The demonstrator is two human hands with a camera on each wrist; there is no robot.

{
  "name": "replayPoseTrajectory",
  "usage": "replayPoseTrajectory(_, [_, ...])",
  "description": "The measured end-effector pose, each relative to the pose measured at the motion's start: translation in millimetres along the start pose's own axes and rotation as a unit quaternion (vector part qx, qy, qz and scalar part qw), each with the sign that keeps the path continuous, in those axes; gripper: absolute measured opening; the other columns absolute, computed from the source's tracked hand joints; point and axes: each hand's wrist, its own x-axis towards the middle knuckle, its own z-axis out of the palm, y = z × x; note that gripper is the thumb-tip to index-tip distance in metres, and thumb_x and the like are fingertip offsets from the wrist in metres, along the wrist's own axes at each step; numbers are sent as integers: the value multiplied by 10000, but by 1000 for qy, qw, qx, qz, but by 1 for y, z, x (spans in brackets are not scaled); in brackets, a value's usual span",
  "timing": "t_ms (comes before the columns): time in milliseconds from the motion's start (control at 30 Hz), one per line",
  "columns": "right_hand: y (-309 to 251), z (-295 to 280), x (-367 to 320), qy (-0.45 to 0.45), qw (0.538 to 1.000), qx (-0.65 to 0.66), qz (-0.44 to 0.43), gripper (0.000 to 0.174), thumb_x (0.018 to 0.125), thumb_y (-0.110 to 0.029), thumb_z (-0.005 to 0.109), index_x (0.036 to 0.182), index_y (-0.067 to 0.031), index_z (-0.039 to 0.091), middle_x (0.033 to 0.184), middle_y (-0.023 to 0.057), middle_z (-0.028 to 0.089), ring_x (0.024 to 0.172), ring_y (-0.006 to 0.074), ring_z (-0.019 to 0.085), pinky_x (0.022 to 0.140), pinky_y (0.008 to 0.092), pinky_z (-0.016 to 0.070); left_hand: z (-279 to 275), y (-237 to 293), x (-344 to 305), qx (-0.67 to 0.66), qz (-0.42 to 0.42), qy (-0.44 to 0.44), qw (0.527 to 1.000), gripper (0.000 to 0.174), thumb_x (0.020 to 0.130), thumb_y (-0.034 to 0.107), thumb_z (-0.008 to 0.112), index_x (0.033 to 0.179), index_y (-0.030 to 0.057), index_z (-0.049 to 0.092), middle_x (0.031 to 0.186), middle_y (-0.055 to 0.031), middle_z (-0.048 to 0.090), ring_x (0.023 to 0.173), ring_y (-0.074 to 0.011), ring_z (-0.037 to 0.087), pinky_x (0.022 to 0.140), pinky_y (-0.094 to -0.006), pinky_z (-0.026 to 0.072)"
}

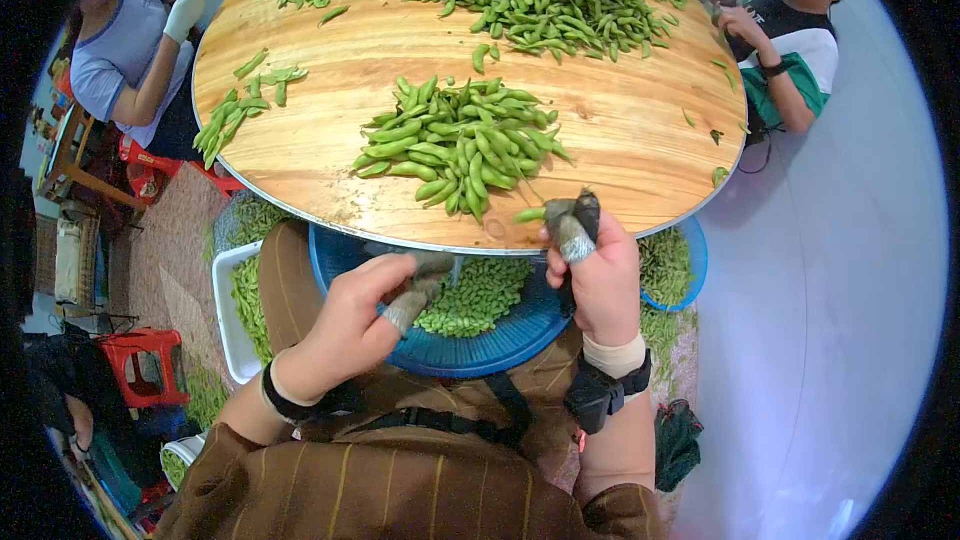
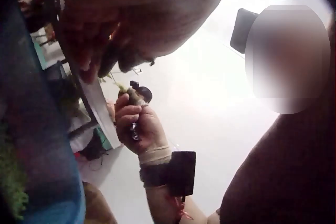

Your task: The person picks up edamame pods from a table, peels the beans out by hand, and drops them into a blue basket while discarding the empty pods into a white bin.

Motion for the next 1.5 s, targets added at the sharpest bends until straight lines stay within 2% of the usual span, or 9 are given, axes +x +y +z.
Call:
replayPoseTrajectory(133, [-2,-1,-13,-120,990,29,68,148,900,-106,588,1006,-2,588,794,40,625,551,59,485,476,198,393,7,16,22,-348,-176,-67,919,181,936,101,480,1047,0,582,882,-79,654,656,-126,586,596,-263,482])
replayPoseTrajectory(233, [15,1,-15,-193,980,-31,44,166,902,-116,593,1020,0,590,782,38,621,528,51,473,467,198,384,12,12,25,-585,-290,-211,727,177,966,176,484,971,29,583,772,-38,628,576,-59,497,505,-193,388])
replayPoseTrajectory(767, [20,-189,-33,183,978,-93,45,223,942,-268,527,995,-52,549,730,31,552,504,84,435,451,237,371,28,-1,10,-388,-315,-162,851,137,910,75,513,962,23,628,763,20,610,638,-43,499,567,-195,408])
replayPoseTrajectory(833, [56,-235,-49,276,567,-775,-36,247,944,-271,512,1007,-33,539,741,30,565,549,109,487,489,252,399,35,-7,5,-365,-252,-143,885,132,885,48,523,946,14,636,761,11,615,673,-51,527,589,-211,423])
replayPoseTrajectory(867, [55,-233,-60,272,565,-778,-36,247,944,-271,512,1007,-33,539,741,30,565,549,109,487,489,252,399,37,-8,4,-369,-255,-141,883,132,885,48,523,946,14,636,761,11,615,673,-51,527,589,-211,423])
replayPoseTrajectory(967, [25,-157,-82,199,864,-459,53,233,932,-174,464,1113,-47,538,738,26,581,625,97,555,528,246,428,40,-8,-1,-287,-216,-137,923,125,859,33,535,931,12,635,742,-20,615,688,-69,543,603,-236,436])
replayPoseTrajectory(1033, [21,-107,-88,114,919,-376,34,247,902,-89,401,1110,-52,529,728,16,546,535,68,474,471,215,397,44,-7,-3,-253,-188,-123,941,98,885,57,535,925,33,621,755,25,609,644,-40,507,575,-202,416])
replayPoseTrajectory(1267, [28,-8,-70,-185,948,-259,-2,371,839,-21,549,1208,-57,538,766,6,609,582,83,548,517,235,447,42,1,-13,-183,-159,-110,964,109,876,48,533,943,18,614,748,5,608,654,-60,529,591,-219,436])
replayPoseTrajectory(1500, [36,3,-68,-202,960,-147,126,386,870,4,494,1246,-75,517,790,-5,595,557,49,504,492,205,417,43,-4,-22,-169,-160,-89,968,140,871,64,547,979,6,613,765,-46,623,707,-120,576,638,-272,466])
